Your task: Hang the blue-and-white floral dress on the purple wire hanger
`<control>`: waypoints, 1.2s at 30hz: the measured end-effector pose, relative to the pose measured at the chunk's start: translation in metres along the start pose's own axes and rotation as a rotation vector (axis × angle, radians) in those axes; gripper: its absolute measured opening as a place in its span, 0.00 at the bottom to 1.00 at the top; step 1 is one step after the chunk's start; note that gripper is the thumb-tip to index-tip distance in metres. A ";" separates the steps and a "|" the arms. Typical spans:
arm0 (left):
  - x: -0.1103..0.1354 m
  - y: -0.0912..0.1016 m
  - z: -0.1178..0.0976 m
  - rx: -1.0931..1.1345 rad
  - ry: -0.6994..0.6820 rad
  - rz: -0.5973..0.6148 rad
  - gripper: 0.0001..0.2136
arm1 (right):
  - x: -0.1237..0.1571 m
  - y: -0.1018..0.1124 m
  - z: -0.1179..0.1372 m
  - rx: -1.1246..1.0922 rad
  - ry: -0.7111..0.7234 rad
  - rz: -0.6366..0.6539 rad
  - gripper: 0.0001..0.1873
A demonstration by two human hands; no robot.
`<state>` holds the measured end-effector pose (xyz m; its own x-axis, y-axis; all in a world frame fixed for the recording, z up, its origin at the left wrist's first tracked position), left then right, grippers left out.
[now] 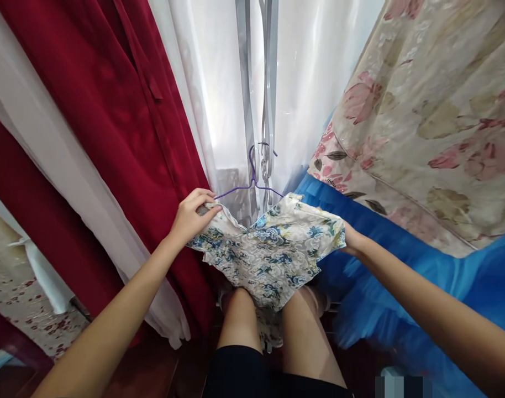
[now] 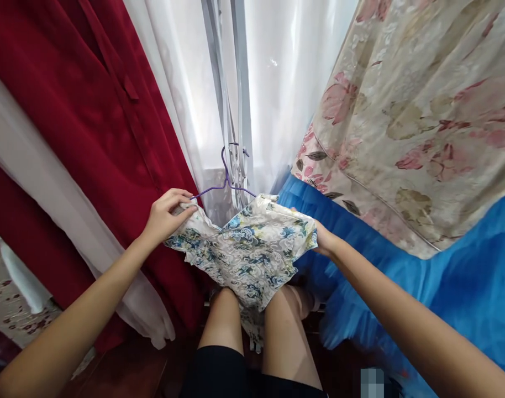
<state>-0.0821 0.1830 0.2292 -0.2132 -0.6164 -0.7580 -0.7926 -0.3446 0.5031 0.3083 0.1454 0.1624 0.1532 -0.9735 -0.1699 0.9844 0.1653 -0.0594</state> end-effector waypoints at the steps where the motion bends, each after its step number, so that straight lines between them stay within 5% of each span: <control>1: 0.003 0.000 0.001 0.038 0.037 -0.046 0.10 | 0.010 0.005 -0.004 -0.025 0.002 -0.026 0.32; 3: 0.007 0.002 -0.001 0.102 0.132 -0.118 0.16 | 0.029 0.013 -0.007 -0.046 0.043 -0.091 0.37; 9: -0.005 0.011 -0.029 -0.028 0.203 -0.152 0.13 | 0.035 0.015 0.027 0.081 0.292 -0.255 0.21; 15: -0.020 0.011 -0.034 -0.099 0.130 -0.149 0.06 | 0.015 -0.031 0.080 0.190 0.575 -0.274 0.21; 18: -0.009 0.005 -0.014 0.017 0.239 -0.208 0.10 | 0.055 -0.080 0.088 0.504 0.727 -0.013 0.26; 21: 0.009 -0.004 -0.002 0.271 0.368 -0.404 0.22 | 0.108 -0.123 0.084 0.801 0.950 0.543 0.26; 24: 0.020 -0.015 -0.016 0.580 0.460 -0.541 0.31 | 0.126 -0.133 0.080 0.879 0.907 0.723 0.23; 27: 0.021 -0.027 -0.056 0.856 0.547 -0.357 0.31 | 0.104 -0.120 0.074 0.965 0.822 0.542 0.24; 32: 0.035 -0.049 -0.128 1.011 0.571 0.082 0.27 | 0.068 -0.112 0.040 1.050 0.852 0.340 0.57; 36: 0.051 -0.064 -0.150 1.078 0.431 0.242 0.25 | 0.070 -0.107 0.006 1.054 0.889 0.247 0.57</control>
<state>0.0438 0.0673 0.2205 -0.3768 -0.8425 -0.3849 -0.8747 0.4604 -0.1516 0.2141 0.0581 0.1631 0.6155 -0.4468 -0.6492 0.6018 -0.2654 0.7532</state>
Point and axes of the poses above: each hand's wrist, its own x-axis away from the middle knuckle, its own y-axis out of the back of the hand, z = x × y, the point moved 1 cm from there along -x, towards the middle knuckle, and after that the axes turned 6 degrees about y, right-handed, at the moved point
